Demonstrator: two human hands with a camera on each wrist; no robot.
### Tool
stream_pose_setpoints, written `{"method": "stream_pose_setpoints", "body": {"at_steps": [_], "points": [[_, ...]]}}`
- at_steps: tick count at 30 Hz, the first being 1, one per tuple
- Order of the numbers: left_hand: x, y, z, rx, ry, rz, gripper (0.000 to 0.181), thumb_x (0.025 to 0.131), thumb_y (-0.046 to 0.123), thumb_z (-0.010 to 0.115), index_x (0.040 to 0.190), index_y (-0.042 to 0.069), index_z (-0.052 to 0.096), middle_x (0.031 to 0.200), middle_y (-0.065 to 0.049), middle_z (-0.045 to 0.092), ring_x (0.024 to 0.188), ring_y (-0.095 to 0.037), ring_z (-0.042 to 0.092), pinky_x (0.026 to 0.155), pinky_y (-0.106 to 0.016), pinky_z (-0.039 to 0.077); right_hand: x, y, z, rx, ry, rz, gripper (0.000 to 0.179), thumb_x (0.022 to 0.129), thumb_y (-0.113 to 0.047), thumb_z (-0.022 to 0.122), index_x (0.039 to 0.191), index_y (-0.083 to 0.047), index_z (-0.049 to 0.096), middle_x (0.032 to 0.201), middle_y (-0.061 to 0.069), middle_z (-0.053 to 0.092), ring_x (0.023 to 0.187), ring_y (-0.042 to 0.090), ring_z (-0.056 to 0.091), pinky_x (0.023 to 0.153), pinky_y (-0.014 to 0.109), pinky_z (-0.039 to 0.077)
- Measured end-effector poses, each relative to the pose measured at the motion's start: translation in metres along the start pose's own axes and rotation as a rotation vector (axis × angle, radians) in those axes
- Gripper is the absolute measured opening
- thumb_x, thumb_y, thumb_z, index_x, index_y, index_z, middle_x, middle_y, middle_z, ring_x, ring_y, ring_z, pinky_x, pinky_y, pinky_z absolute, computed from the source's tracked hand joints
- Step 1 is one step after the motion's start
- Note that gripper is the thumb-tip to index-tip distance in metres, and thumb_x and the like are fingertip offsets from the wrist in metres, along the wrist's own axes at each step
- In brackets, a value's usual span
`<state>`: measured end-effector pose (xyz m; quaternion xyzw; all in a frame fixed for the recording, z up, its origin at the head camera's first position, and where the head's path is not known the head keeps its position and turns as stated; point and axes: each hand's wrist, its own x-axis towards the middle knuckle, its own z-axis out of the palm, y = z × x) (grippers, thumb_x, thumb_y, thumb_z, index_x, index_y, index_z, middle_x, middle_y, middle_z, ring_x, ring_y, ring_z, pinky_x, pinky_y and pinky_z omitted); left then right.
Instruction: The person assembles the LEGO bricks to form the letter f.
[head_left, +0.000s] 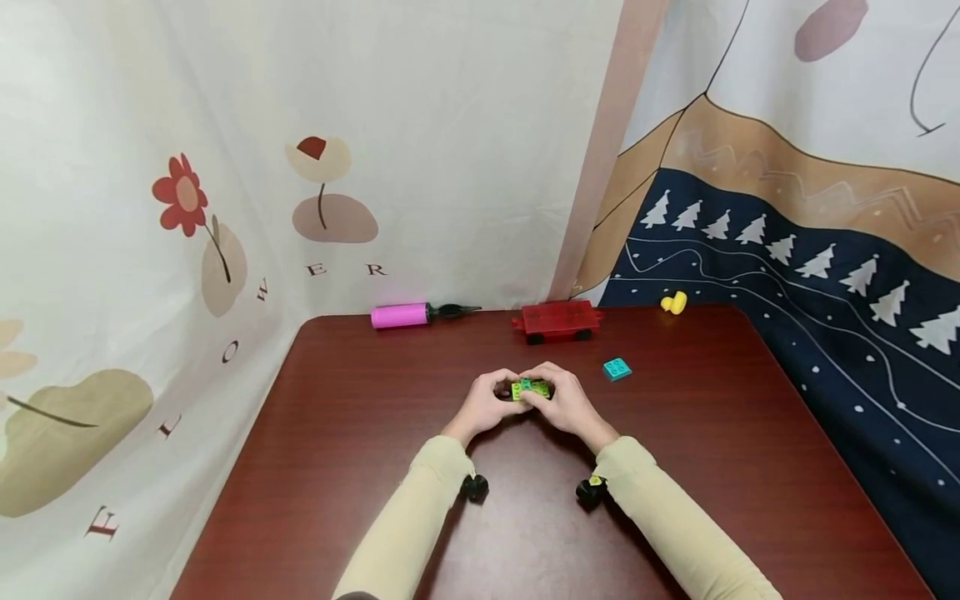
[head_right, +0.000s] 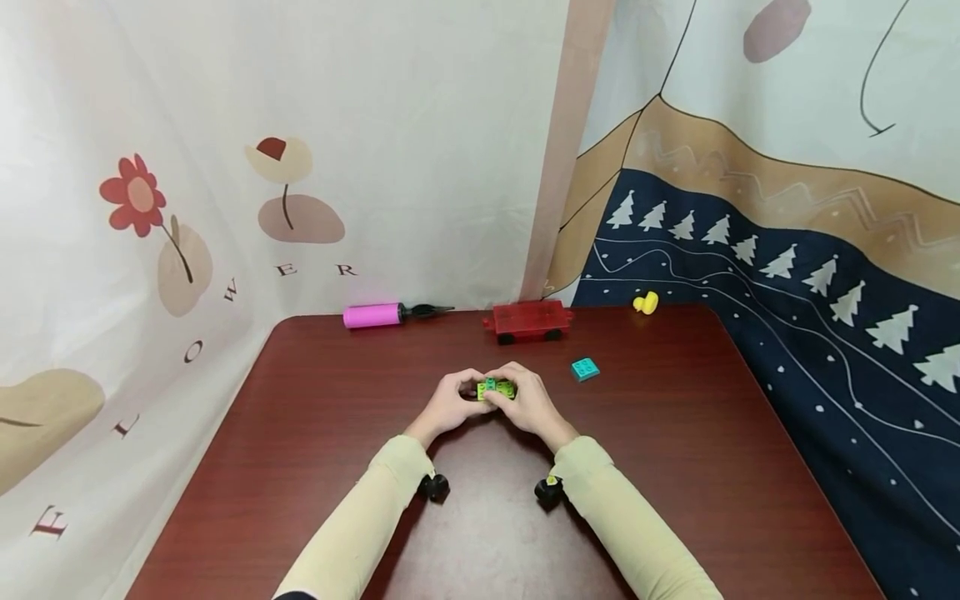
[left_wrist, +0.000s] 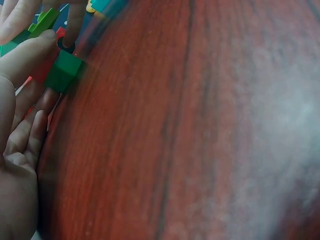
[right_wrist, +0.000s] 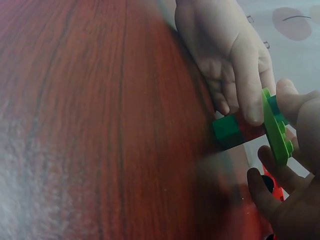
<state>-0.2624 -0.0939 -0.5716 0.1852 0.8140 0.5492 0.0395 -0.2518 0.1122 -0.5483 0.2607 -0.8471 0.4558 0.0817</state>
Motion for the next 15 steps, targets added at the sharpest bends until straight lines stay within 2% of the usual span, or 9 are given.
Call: {"method": "stream_pose_setpoints", "body": {"at_steps": [5,10,15], "points": [[0.0006,0.0010,-0.0003,-0.004,0.005,0.007,0.033,0.086,0.017,0.089,0.115,0.013,0.075,0.111,-0.004,0.076,0.097,-0.015,0.070,0.088,-0.033,0.057,0.0009,0.0007,-0.0002,0.019,0.007,0.014,0.027,0.093,-0.020,0.083,0.119,-0.012,0.078,0.112,0.001,0.073,0.100,0.018,0.068,0.083,0.032,0.054],[0.0000,-0.0003,-0.0005,0.016,0.000,-0.011,0.033,0.085,0.016,0.090,0.114,0.014,0.075,0.110,-0.002,0.075,0.097,-0.014,0.070,0.088,-0.032,0.057,-0.0004,-0.0009,0.0008,0.054,0.001,0.054,0.029,0.093,-0.019,0.083,0.120,-0.011,0.079,0.114,0.004,0.074,0.099,0.019,0.068,0.080,0.030,0.054],[-0.0006,-0.0003,0.0009,0.026,-0.008,-0.007,0.033,0.086,0.018,0.089,0.115,0.013,0.074,0.113,-0.003,0.075,0.099,-0.014,0.071,0.090,-0.032,0.057,-0.0016,-0.0037,-0.0001,0.045,-0.004,0.101,0.029,0.093,-0.019,0.083,0.121,-0.013,0.079,0.116,0.004,0.074,0.100,0.019,0.067,0.082,0.032,0.054]]}}
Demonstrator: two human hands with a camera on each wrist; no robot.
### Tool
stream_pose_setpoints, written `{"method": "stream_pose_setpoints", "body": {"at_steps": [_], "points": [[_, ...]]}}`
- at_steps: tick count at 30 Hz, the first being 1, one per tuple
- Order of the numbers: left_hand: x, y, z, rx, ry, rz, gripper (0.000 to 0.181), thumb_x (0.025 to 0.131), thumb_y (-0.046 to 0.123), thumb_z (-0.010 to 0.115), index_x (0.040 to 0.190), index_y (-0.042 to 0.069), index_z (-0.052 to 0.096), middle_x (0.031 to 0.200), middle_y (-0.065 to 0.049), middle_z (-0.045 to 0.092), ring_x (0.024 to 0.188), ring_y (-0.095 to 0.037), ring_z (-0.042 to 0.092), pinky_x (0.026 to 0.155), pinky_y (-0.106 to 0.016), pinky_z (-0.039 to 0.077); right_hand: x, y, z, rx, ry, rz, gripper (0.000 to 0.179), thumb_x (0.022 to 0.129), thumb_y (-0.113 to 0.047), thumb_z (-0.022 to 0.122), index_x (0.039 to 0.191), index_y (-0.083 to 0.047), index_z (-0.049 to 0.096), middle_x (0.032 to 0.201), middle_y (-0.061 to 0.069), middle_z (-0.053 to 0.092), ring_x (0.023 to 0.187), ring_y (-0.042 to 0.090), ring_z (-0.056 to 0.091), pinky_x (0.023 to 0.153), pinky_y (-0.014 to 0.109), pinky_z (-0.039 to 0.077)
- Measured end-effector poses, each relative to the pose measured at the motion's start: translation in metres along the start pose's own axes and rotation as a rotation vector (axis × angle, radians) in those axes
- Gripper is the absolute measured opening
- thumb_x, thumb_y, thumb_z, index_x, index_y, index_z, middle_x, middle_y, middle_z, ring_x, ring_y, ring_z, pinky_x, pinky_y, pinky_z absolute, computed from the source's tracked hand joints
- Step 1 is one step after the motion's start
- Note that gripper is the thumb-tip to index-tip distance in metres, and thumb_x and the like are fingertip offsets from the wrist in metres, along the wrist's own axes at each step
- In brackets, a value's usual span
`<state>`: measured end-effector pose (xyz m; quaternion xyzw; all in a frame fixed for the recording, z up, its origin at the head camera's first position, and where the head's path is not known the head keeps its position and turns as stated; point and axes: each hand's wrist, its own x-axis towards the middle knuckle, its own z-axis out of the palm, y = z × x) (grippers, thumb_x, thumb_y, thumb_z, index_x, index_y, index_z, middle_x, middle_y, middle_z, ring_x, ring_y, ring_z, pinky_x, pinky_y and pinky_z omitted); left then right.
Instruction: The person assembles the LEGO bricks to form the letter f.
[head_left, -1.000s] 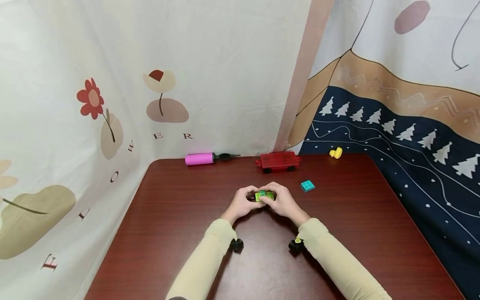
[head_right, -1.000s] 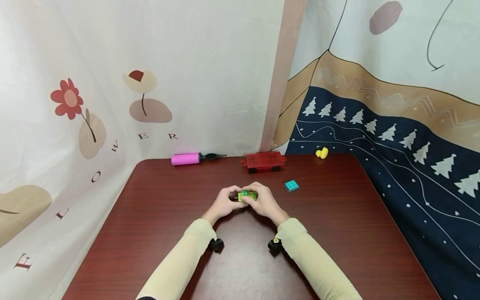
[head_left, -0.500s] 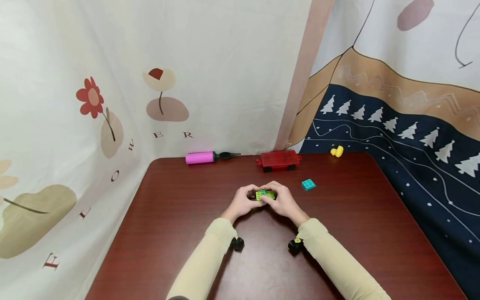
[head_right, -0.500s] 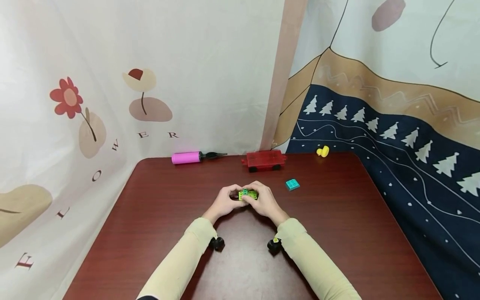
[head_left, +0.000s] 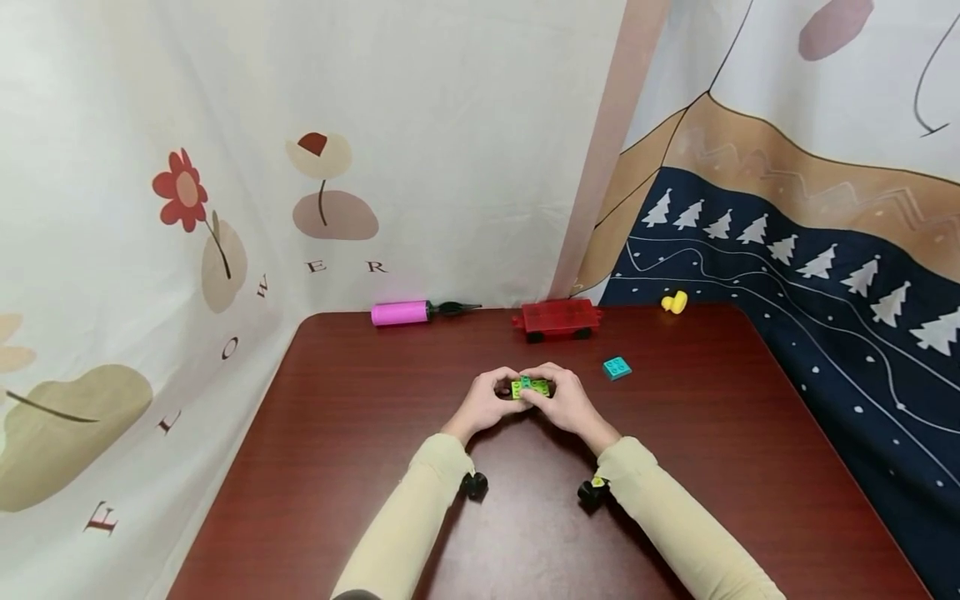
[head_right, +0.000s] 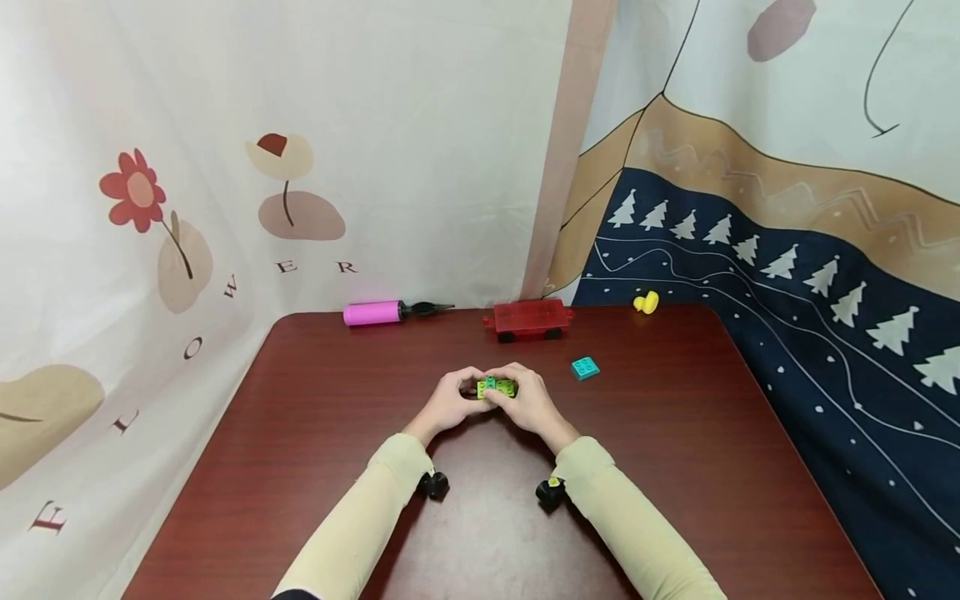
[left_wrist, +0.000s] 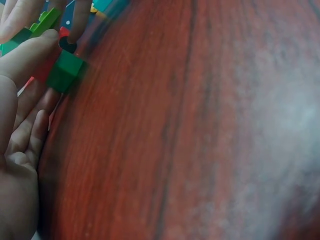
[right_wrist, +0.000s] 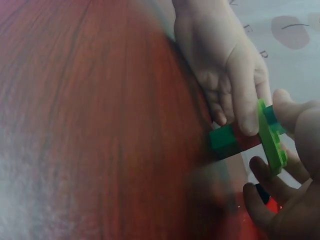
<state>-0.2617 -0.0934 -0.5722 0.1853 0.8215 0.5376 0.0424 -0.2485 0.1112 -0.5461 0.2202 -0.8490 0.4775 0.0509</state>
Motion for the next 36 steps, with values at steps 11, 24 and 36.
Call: {"method": "stream_pose_setpoints", "body": {"at_steps": [11,24,36], "points": [[-0.001,0.000,-0.003,-0.041,-0.002,0.023,0.040,0.087,0.016,0.089,0.124,0.014,0.072,0.120,-0.003,0.073,0.099,-0.014,0.067,0.090,-0.030,0.054,0.000,-0.005,-0.003,-0.108,-0.042,-0.002,0.033,0.095,-0.025,0.081,0.126,-0.015,0.075,0.122,0.008,0.068,0.110,0.025,0.065,0.095,0.046,0.054],[0.000,0.002,0.001,-0.062,-0.011,-0.028,0.036,0.089,0.024,0.087,0.121,0.017,0.072,0.113,0.002,0.074,0.099,-0.017,0.066,0.088,-0.035,0.055,-0.001,0.015,-0.057,-0.165,-0.030,0.035,0.039,0.100,-0.022,0.075,0.136,-0.006,0.067,0.128,0.014,0.067,0.113,0.030,0.067,0.096,0.051,0.056],[-0.001,0.003,0.001,-0.058,-0.009,-0.041,0.036,0.088,0.026,0.088,0.120,0.020,0.071,0.113,0.000,0.073,0.100,-0.019,0.065,0.087,-0.036,0.055,-0.007,0.059,-0.132,-0.291,-0.036,0.219,0.048,0.100,-0.017,0.073,0.143,-0.003,0.060,0.144,0.024,0.057,0.131,0.043,0.051,0.111,0.064,0.040]]}}
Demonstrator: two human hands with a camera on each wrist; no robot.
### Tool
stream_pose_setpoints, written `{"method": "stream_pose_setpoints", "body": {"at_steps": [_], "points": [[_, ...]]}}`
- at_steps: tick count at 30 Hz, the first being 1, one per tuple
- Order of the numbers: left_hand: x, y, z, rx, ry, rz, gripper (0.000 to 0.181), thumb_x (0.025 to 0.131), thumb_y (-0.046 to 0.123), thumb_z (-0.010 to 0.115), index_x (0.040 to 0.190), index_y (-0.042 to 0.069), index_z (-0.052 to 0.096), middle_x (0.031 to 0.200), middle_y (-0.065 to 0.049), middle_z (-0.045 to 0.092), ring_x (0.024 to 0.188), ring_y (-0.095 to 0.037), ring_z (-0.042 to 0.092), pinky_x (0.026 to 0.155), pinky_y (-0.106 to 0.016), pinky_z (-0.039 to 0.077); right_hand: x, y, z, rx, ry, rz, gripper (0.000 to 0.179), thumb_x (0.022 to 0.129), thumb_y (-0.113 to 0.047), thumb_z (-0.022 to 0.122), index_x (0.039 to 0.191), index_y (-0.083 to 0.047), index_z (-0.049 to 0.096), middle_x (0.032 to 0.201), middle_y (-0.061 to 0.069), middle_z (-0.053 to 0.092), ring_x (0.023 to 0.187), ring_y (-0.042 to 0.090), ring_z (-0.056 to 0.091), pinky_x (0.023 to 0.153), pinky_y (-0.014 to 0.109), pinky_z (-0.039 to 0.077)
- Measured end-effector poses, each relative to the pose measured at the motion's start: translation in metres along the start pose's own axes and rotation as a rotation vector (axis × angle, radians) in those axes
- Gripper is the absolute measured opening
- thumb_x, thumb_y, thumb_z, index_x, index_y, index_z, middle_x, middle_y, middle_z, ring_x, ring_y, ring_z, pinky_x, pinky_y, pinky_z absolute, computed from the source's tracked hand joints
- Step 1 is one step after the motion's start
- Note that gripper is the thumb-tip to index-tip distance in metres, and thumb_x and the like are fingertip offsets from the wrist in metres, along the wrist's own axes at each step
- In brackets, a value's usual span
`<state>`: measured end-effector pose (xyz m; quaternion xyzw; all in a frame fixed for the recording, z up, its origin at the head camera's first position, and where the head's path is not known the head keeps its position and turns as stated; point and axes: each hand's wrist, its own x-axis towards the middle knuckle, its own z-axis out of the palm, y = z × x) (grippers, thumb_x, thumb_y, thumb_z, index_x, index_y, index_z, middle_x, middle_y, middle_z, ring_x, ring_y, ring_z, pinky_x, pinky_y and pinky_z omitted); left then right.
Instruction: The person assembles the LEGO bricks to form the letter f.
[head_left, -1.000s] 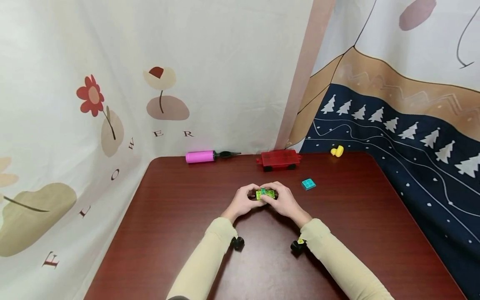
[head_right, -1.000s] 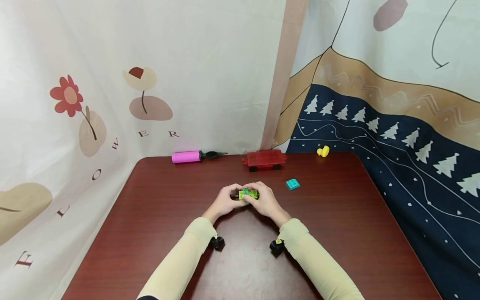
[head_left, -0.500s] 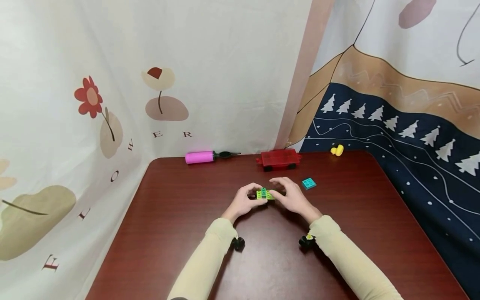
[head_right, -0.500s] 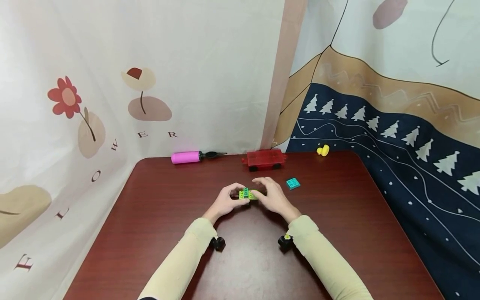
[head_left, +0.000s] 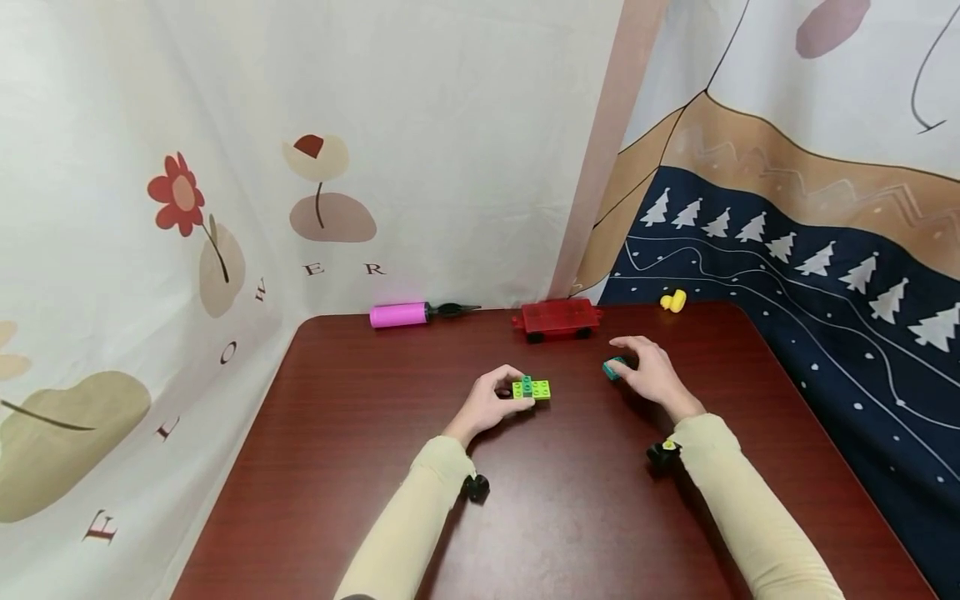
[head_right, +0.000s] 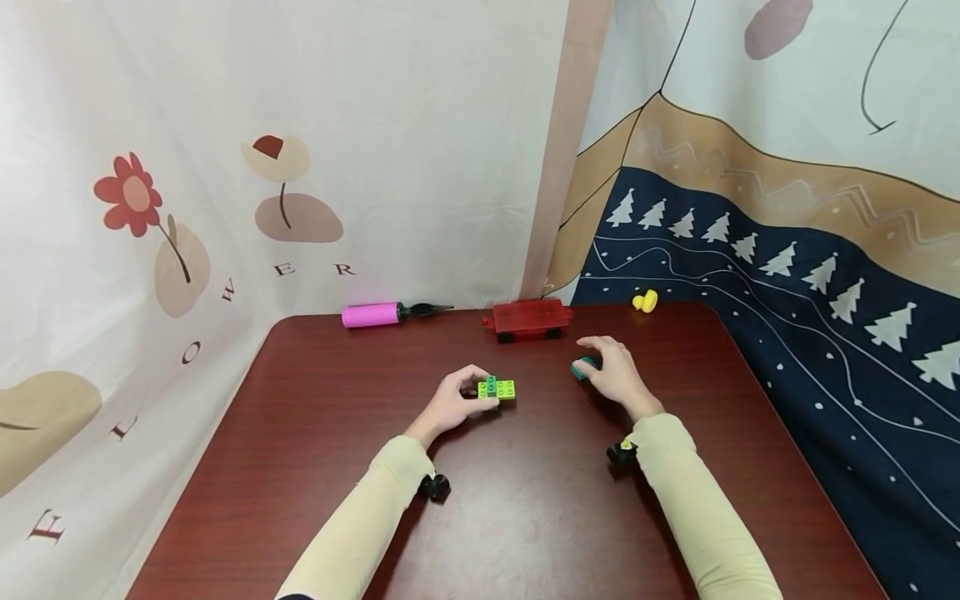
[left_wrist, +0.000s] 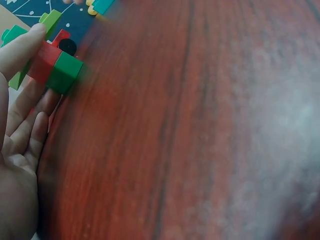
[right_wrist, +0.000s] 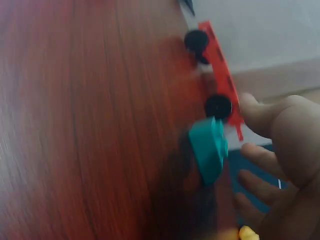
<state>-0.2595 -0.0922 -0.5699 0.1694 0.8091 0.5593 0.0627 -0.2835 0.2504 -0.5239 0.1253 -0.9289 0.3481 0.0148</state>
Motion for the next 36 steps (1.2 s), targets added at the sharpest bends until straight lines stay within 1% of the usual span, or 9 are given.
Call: {"method": "stream_pose_setpoints", "body": {"at_steps": [5,9,12,16,22,26,28,31,36], "points": [[0.000,0.000,0.000,0.002,0.000,-0.001,0.036,0.088,0.027,0.088,0.119,0.020,0.071,0.113,0.001,0.072,0.099,-0.019,0.065,0.086,-0.035,0.055,0.000,0.012,-0.005,-0.045,-0.129,0.031,0.057,0.097,-0.019,0.078,0.147,-0.003,0.057,0.146,0.027,0.055,0.128,0.044,0.050,0.108,0.065,0.041],[-0.001,0.000,0.000,-0.006,0.000,-0.005,0.036,0.088,0.026,0.088,0.119,0.019,0.071,0.113,0.000,0.072,0.099,-0.020,0.065,0.084,-0.035,0.056,0.001,0.015,-0.003,-0.051,-0.161,0.028,0.053,0.097,-0.012,0.076,0.147,-0.005,0.058,0.146,0.029,0.053,0.128,0.047,0.048,0.108,0.066,0.040],[-0.001,0.001,0.000,-0.012,0.002,-0.007,0.035,0.088,0.026,0.088,0.118,0.019,0.071,0.114,-0.002,0.072,0.098,-0.021,0.064,0.084,-0.035,0.056,0.002,0.015,-0.002,-0.042,-0.155,0.023,0.049,0.098,-0.008,0.074,0.145,-0.007,0.060,0.145,0.029,0.053,0.129,0.048,0.045,0.108,0.068,0.038],[-0.001,0.003,-0.001,-0.016,0.001,-0.012,0.035,0.088,0.025,0.088,0.118,0.019,0.072,0.113,-0.002,0.072,0.098,-0.021,0.064,0.083,-0.035,0.055,0.002,0.015,0.001,-0.044,-0.138,0.009,0.040,0.098,-0.007,0.073,0.138,-0.007,0.066,0.140,0.028,0.055,0.126,0.047,0.044,0.106,0.067,0.036],[-0.002,0.002,0.000,-0.032,-0.002,-0.020,0.036,0.087,0.023,0.089,0.118,0.019,0.072,0.113,-0.002,0.072,0.097,-0.021,0.064,0.082,-0.035,0.054,0.002,0.016,0.003,-0.053,-0.119,0.025,0.031,0.098,-0.010,0.074,0.129,-0.005,0.070,0.135,0.029,0.056,0.122,0.047,0.043,0.100,0.066,0.040],[-0.002,0.003,0.001,-0.040,0.007,-0.022,0.036,0.087,0.021,0.089,0.119,0.018,0.072,0.113,-0.004,0.073,0.097,-0.024,0.064,0.078,-0.034,0.053,0.002,0.016,0.005,-0.059,-0.106,0.020,0.030,0.098,-0.012,0.075,0.126,-0.004,0.070,0.131,0.026,0.062,0.118,0.044,0.050,0.102,0.062,0.043],[-0.003,0.003,0.002,-0.044,0.011,-0.027,0.036,0.087,0.018,0.088,0.120,0.017,0.072,0.114,-0.006,0.073,0.098,-0.025,0.064,0.077,-0.034,0.053,0.003,0.014,0.005,-0.043,-0.097,0.024,0.030,0.099,-0.014,0.075,0.126,-0.004,0.070,0.128,0.023,0.066,0.114,0.040,0.055,0.102,0.059,0.046],[-0.003,0.003,0.003,-0.038,0.021,-0.037,0.035,0.088,0.014,0.087,0.120,0.015,0.072,0.114,-0.007,0.073,0.098,-0.027,0.063,0.078,-0.035,0.052,0.003,0.009,0.006,0.000,-0.081,0.032,0.032,0.098,-0.017,0.077,0.127,-0.005,0.070,0.123,0.019,0.070,0.107,0.035,0.061,0.098,0.055,0.051],[-0.003,0.004,0.002,-0.030,0.025,-0.030,0.035,0.087,0.018,0.088,0.119,0.016,0.072,0.113,-0.006,0.073,0.095,-0.024,0.063,0.077,-0.034,0.053,0.005,-0.004,0.008,0.028,-0.057,0.002,0.035,0.096,-0.023,0.079,0.127,-0.008,0.071,0.122,0.016,0.070,0.106,0.033,0.061,0.095,0.051,0.053]]}}
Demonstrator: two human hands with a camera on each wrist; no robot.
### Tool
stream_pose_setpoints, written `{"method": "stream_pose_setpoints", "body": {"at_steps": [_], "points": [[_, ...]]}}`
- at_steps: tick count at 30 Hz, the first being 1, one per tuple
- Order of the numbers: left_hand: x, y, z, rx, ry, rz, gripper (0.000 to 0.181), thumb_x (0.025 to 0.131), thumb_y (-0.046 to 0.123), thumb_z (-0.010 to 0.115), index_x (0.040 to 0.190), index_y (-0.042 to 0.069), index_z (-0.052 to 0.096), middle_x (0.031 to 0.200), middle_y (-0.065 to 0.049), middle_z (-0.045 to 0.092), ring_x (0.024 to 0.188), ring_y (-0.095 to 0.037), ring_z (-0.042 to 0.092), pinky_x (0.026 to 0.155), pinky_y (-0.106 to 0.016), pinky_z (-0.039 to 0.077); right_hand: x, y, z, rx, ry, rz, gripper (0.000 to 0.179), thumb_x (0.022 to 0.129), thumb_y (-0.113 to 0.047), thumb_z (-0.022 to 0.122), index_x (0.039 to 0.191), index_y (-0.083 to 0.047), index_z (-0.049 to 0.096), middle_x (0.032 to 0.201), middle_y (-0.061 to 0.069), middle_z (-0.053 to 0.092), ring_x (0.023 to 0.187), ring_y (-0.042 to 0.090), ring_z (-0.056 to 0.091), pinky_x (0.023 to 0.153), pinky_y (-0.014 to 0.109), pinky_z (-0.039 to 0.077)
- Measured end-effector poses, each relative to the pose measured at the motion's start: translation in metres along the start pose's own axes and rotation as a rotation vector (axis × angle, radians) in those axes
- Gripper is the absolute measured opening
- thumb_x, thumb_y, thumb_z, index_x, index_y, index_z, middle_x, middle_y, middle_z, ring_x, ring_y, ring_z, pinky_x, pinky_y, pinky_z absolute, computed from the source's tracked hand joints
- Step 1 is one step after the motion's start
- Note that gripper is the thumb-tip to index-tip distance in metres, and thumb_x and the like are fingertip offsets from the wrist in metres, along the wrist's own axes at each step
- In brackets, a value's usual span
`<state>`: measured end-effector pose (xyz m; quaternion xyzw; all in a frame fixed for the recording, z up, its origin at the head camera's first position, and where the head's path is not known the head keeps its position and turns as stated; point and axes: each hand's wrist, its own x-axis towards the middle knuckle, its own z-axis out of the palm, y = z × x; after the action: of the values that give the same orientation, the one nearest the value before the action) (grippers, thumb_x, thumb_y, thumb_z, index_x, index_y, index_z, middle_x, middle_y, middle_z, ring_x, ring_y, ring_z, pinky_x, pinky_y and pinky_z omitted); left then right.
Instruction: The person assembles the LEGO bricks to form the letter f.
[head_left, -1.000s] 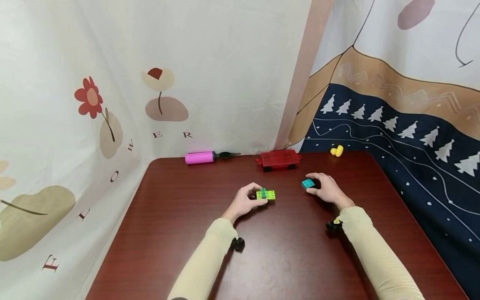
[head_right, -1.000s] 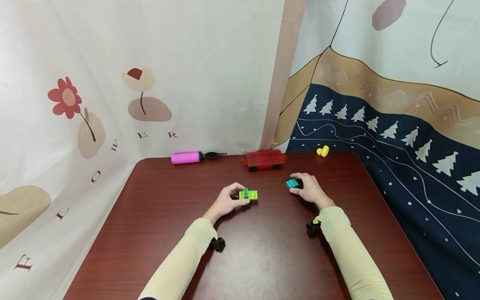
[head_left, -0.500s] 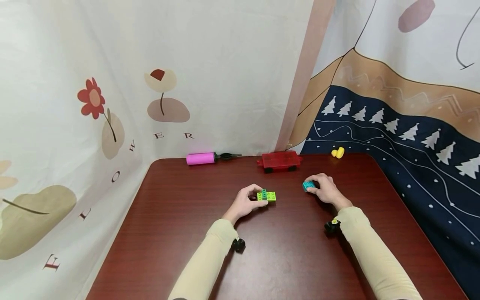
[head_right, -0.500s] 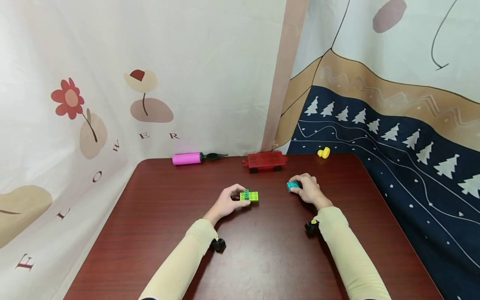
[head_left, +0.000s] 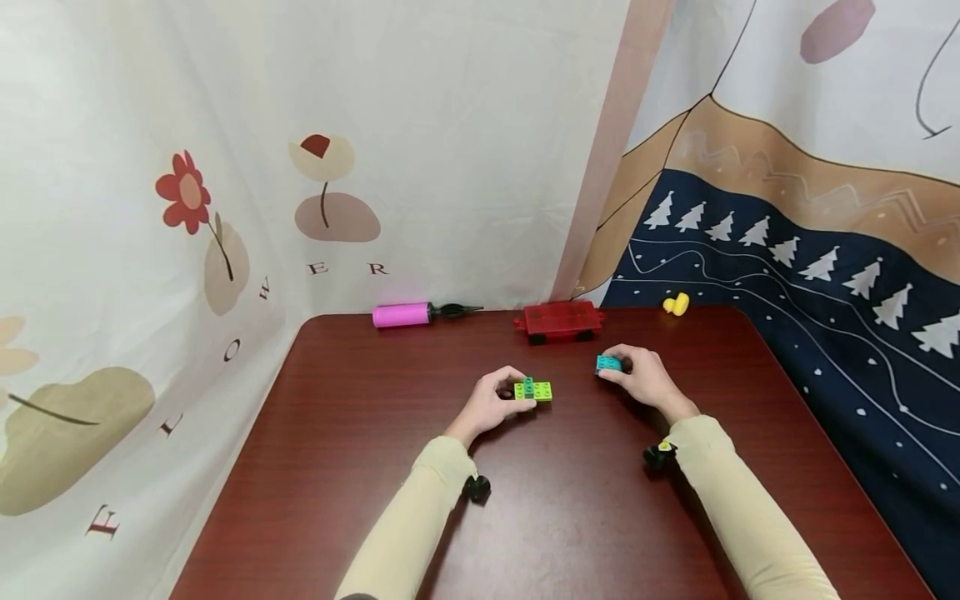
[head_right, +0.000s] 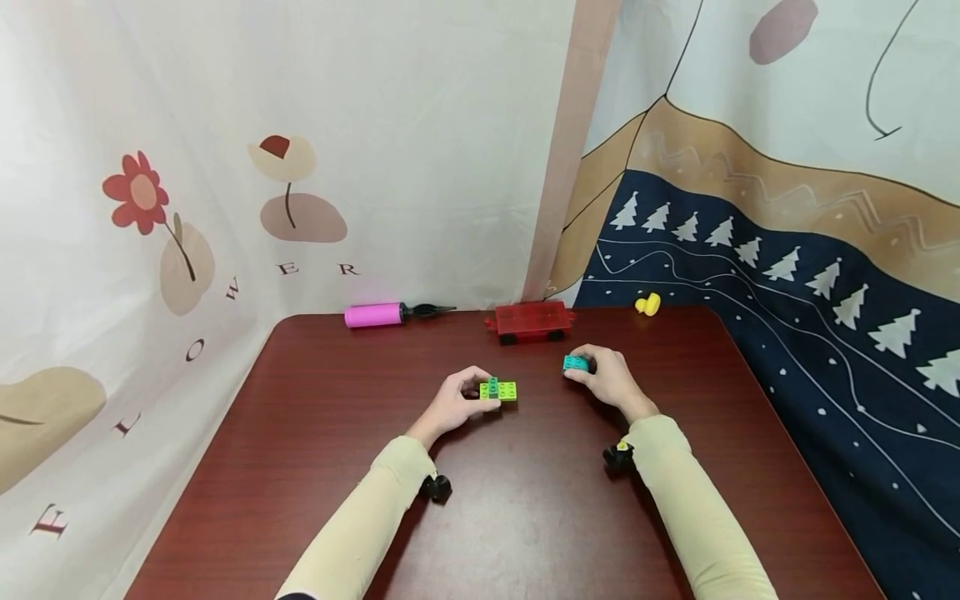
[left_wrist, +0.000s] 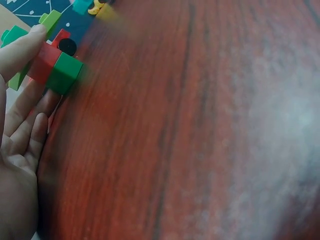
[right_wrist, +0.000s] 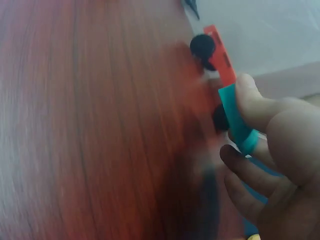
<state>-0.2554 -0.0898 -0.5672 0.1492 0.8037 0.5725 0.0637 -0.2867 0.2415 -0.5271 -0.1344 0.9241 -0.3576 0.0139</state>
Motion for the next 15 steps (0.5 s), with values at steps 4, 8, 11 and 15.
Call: {"method": "stream_pose_setpoints", "body": {"at_steps": [4,8,11,15], "points": [[-0.001,0.001,-0.002,-0.008,-0.015,0.004,0.036,0.087,0.022,0.089,0.118,0.019,0.073,0.113,-0.004,0.073,0.094,-0.022,0.063,0.076,-0.033,0.053,0.001,-0.012,0.006,0.013,0.031,-0.056,0.034,0.095,-0.024,0.081,0.126,-0.011,0.073,0.122,0.015,0.069,0.106,0.033,0.061,0.092,0.049,0.053],[0.000,0.000,-0.003,-0.020,-0.025,0.000,0.036,0.087,0.023,0.089,0.118,0.019,0.072,0.111,-0.003,0.073,0.092,-0.022,0.063,0.072,-0.033,0.054,0.002,-0.026,0.014,0.054,0.034,-0.104,0.034,0.095,-0.025,0.081,0.126,-0.011,0.074,0.120,0.013,0.068,0.103,0.030,0.061,0.089,0.045,0.054],[0.000,0.000,-0.003,-0.026,-0.029,-0.001,0.035,0.087,0.023,0.089,0.118,0.019,0.072,0.111,-0.003,0.072,0.091,-0.021,0.063,0.068,-0.032,0.054,0.002,-0.038,0.019,0.086,0.022,-0.138,0.036,0.096,-0.025,0.080,0.129,-0.011,0.073,0.120,0.011,0.067,0.104,0.028,0.061,0.089,0.043,0.055],[0.000,0.000,-0.003,-0.019,-0.028,0.008,0.034,0.088,0.024,0.088,0.118,0.019,0.072,0.111,-0.001,0.073,0.091,-0.021,0.064,0.069,-0.032,0.054,0.003,-0.055,0.028,0.115,0.004,-0.195,0.039,0.096,-0.023,0.080,0.131,-0.009,0.071,0.121,0.010,0.067,0.104,0.026,0.060,0.089,0.043,0.055]]}}
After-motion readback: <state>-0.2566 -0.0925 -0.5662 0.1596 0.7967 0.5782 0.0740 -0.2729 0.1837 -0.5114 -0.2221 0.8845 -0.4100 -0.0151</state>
